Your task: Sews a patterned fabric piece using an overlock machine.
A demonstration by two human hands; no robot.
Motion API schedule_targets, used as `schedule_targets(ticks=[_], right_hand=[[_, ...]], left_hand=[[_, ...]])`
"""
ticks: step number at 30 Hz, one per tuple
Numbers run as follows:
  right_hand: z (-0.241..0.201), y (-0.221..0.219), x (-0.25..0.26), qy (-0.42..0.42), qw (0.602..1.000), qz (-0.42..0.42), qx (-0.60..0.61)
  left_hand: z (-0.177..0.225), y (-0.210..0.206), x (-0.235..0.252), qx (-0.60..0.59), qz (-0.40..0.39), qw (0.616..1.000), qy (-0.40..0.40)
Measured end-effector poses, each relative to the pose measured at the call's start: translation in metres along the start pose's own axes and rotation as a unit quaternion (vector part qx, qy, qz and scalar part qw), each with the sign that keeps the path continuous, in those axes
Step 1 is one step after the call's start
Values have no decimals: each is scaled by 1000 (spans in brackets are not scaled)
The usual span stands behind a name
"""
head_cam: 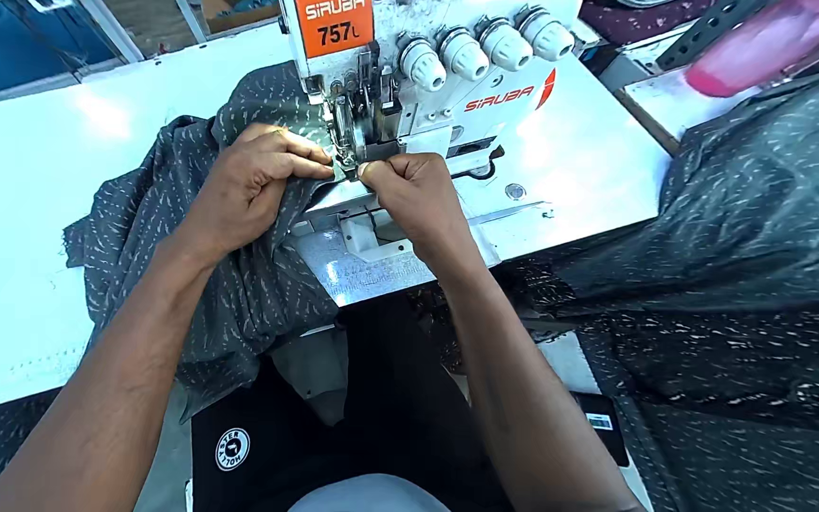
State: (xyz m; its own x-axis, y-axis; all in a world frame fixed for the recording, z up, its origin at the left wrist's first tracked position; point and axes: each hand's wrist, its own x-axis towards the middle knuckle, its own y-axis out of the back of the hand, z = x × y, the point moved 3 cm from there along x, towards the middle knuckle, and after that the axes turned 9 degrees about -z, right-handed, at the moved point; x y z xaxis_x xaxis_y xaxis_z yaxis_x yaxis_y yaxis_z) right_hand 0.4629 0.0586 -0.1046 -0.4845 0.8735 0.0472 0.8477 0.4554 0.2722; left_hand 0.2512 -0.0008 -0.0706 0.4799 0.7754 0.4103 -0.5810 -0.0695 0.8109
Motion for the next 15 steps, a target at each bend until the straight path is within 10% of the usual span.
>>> schedule_targets(ticks=[8, 15], right_hand=[[3, -5, -82, 188, 962, 132, -149], [-20, -33, -53, 239, 891, 37, -384]], left_hand=[[29, -6, -15, 118, 1, 990, 79], [85, -30, -34, -17, 115, 981, 153]])
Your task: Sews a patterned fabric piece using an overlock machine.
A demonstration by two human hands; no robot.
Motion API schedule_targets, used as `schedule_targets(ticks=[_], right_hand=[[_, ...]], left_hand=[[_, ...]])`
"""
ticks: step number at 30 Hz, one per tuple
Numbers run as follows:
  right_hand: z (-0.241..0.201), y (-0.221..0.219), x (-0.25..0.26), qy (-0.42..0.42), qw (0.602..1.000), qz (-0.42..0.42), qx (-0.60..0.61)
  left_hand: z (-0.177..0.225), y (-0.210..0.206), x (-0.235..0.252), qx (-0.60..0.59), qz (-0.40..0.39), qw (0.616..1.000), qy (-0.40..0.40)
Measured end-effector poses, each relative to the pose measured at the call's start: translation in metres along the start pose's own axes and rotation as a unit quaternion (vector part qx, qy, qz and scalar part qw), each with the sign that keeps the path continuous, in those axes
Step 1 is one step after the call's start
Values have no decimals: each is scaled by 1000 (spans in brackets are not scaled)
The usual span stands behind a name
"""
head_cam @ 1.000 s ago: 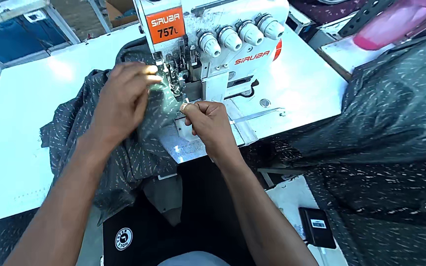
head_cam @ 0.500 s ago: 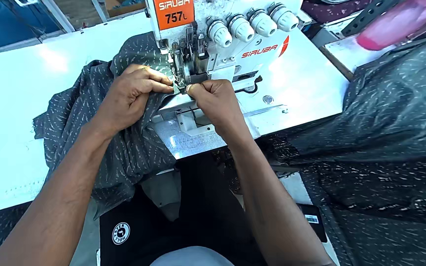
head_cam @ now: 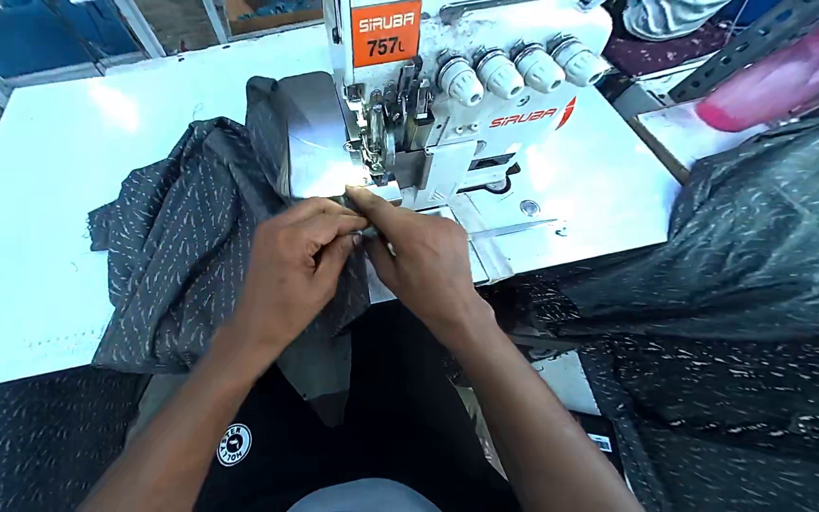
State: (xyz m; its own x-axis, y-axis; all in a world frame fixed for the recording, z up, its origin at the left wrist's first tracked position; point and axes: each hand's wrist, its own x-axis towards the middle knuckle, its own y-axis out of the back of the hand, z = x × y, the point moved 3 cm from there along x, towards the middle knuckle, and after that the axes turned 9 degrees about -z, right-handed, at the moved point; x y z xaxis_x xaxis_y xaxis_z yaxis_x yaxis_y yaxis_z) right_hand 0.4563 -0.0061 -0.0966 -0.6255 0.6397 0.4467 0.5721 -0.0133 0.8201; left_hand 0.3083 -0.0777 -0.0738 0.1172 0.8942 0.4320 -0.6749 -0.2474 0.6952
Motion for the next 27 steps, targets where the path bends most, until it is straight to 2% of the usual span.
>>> schedule_targets(ticks=[3, 5, 8, 11, 13, 15, 17, 19, 22, 23, 25, 27], right_hand=[[20, 6, -5, -28, 993, 102, 58], [30, 1, 0, -55, 980, 159, 105], [32, -7, 0, -92, 964, 191, 163], [20, -7, -39, -146, 944, 137, 262], [17, -12, -62, -185, 894, 82, 399], [10, -14, -60, -191, 870, 48, 452], [3, -5, -50, -171, 872, 27, 457], [-4, 7, -47, -129, 900, 21, 415], [-26, 28, -43, 12, 912, 26, 410], [-34, 36, -40, 45, 907, 33, 416], [-36, 54, -36, 72, 904, 57, 418], [-24, 69, -44, 47, 894, 70, 441]], left_hand=[[11, -27, 11, -61, 80, 995, 14], [13, -46, 30, -23, 133, 991, -8], [10, -55, 39, 57, 141, 987, -45], [0, -54, 13, 80, 107, 980, -146], [-7, -50, -1, 94, 72, 970, -214], [-6, -48, -12, 76, 45, 961, -262], [0, -32, -15, 15, 17, 965, -262], [3, 2, -9, -5, -55, 976, -212], [-9, 44, 10, 81, -206, 959, -176], [-13, 55, 14, 111, -231, 952, -169], [-19, 86, 21, 138, -247, 946, -160], [-21, 121, 17, 117, -246, 952, -137]])
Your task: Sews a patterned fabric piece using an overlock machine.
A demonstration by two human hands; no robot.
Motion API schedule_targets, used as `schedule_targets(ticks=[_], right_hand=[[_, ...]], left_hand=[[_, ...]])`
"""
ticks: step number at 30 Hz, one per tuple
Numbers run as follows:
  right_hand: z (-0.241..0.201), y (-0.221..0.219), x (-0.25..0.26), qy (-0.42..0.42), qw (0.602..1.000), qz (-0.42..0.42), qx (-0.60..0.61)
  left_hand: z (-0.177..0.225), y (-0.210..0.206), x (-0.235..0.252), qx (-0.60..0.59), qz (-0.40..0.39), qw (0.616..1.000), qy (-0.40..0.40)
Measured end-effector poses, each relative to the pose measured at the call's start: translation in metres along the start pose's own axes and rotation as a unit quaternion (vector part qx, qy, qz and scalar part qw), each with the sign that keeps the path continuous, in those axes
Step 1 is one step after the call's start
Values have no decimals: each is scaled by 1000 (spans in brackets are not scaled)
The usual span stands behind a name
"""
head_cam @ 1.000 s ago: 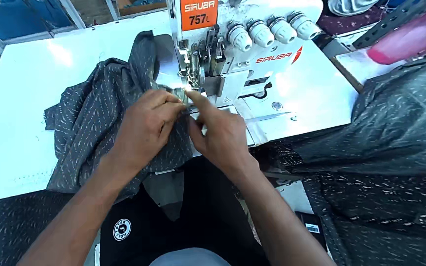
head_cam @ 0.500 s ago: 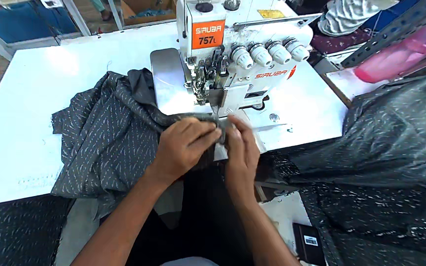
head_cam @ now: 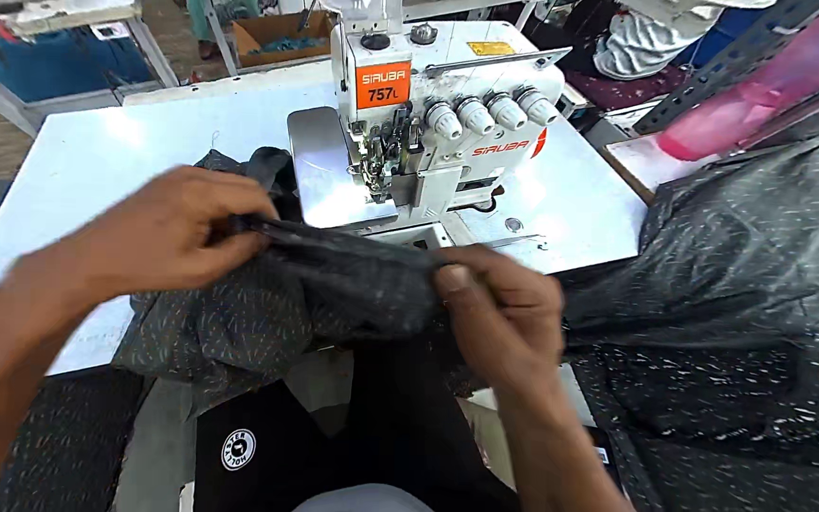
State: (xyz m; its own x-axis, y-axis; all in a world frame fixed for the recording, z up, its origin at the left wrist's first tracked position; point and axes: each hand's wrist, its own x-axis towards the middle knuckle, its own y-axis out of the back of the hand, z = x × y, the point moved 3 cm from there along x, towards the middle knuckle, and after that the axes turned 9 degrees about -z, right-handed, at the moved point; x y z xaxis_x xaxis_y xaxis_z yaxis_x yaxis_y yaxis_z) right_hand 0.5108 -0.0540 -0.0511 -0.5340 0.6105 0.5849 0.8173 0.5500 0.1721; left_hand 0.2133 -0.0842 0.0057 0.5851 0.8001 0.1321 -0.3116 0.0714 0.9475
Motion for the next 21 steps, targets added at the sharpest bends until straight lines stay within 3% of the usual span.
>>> schedule_targets(ticks=[3, 7, 16, 18, 21], right_hand=[[14, 18, 2, -82, 985, 46, 147], [30, 6, 16, -142, 950, 75, 267], [41, -7, 12, -194, 922, 69, 328], [42, -7, 12, -200, 921, 67, 328], [34, -3, 10, -164, 956, 104, 220]], left_hand=[[-9, 22, -34, -85, 21, 995, 47], [-9, 26, -50, -153, 53, 983, 86], [-29, 24, -65, -288, 93, 949, 94], [-28, 31, -61, -253, 85, 958, 106], [-29, 46, -57, 28, 8, 989, 147]])
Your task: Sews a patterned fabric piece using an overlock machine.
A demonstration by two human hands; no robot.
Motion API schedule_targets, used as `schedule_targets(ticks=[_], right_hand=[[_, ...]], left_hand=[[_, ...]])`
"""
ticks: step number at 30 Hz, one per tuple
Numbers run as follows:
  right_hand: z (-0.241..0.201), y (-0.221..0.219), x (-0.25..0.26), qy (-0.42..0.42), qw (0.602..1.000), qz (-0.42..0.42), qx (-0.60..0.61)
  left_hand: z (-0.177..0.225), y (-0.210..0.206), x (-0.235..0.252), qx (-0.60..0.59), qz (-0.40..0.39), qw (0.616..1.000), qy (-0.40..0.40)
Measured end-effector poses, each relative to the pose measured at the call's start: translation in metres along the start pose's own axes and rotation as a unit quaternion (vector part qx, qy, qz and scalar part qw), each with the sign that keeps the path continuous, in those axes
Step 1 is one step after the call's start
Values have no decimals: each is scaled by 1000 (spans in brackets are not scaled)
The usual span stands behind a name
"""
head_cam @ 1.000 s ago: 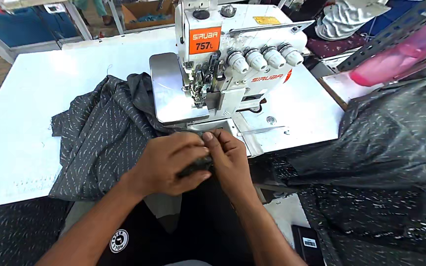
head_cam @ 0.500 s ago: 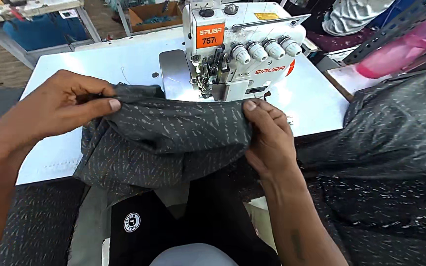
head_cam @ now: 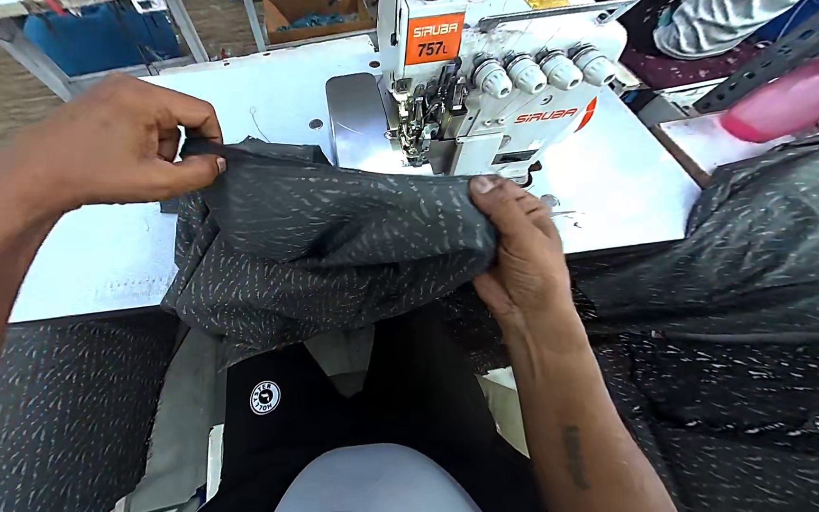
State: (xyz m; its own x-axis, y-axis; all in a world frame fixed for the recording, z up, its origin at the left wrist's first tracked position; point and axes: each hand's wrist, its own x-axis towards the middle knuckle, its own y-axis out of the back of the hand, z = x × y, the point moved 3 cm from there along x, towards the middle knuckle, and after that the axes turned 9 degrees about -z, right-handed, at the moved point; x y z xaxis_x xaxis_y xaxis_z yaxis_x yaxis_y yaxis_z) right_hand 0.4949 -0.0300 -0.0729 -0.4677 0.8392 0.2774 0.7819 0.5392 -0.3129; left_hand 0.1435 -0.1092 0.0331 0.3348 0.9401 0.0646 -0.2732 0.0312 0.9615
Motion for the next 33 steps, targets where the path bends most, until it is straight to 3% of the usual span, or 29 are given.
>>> schedule_targets(ticks=[1, 2, 4, 6, 9, 12, 15, 33], right_hand=[[-8, -1, -5, 65, 992, 16, -106], [-17, -3, -12, 151, 957, 24, -247], [-22, -13, -36, 310, 823, 3, -476], [1, -24, -63, 387, 745, -112, -531], [51, -34, -90, 406, 695, -256, -536], [80, -37, -107, 382, 687, -292, -545], [90, -40, -113, 364, 690, -312, -542], [103, -46, -122, 333, 705, -319, -539]], left_hand=[[-4, 5, 0, 106, -18, 994, 16], [-11, 9, -3, 181, -31, 982, 43], [-23, 17, -21, 252, -16, 956, 147], [-32, 13, -45, 249, 41, 929, 270], [-52, -34, -93, 190, 91, 893, 399], [-71, -98, -130, 128, 110, 884, 437], [-76, -127, -142, 115, 127, 874, 455], [-91, -131, -135, 122, 202, 890, 390]])
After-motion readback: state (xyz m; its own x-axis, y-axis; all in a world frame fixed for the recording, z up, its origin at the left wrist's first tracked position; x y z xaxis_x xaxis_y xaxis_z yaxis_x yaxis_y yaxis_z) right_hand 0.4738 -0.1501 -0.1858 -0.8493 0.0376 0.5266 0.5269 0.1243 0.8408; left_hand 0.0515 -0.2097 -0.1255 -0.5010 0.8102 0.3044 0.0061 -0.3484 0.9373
